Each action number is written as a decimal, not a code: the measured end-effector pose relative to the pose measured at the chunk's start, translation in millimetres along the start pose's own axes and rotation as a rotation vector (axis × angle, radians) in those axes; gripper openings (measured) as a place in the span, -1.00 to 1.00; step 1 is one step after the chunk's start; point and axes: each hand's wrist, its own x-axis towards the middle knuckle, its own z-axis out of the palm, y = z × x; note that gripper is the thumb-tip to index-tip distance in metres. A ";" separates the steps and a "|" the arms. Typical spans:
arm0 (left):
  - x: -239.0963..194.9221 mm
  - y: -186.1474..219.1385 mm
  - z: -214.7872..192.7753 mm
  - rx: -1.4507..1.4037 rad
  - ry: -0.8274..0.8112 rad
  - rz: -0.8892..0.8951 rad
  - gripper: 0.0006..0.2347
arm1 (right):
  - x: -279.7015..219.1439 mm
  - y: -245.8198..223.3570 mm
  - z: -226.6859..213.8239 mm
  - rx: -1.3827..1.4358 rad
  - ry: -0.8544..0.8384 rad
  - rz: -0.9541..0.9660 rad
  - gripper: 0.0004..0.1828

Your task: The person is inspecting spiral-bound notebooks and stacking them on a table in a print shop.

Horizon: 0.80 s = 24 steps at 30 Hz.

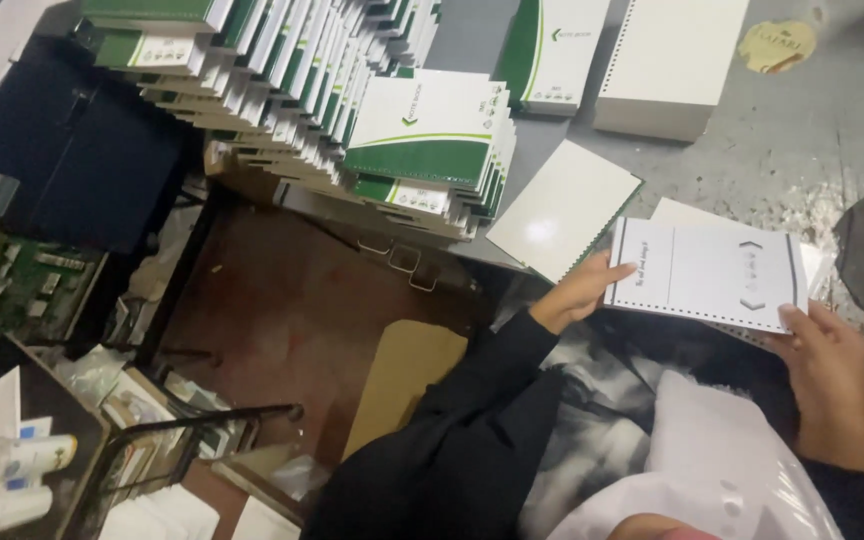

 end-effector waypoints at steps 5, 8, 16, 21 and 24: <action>-14.9 -0.1 -8.8 -0.106 0.043 0.138 -0.53 | -7.9 -15.8 5.5 -0.044 -0.104 -0.075 -0.84; -32.6 26.9 -12.1 -0.218 0.114 0.189 -0.57 | 27.8 17.1 -2.3 -0.461 -0.072 -0.654 -0.76; -92.4 71.5 -34.2 -0.369 0.196 0.324 -0.53 | 17.9 13.6 18.2 -1.220 -0.152 -1.028 -0.36; -129.7 102.8 -24.2 -0.301 0.227 0.398 -0.47 | 3.9 -21.3 30.1 -1.001 -0.225 -0.944 -0.45; -143.0 98.6 -17.8 -0.172 0.192 0.334 -0.49 | -41.5 -54.1 51.5 -0.111 -0.179 -0.184 -0.51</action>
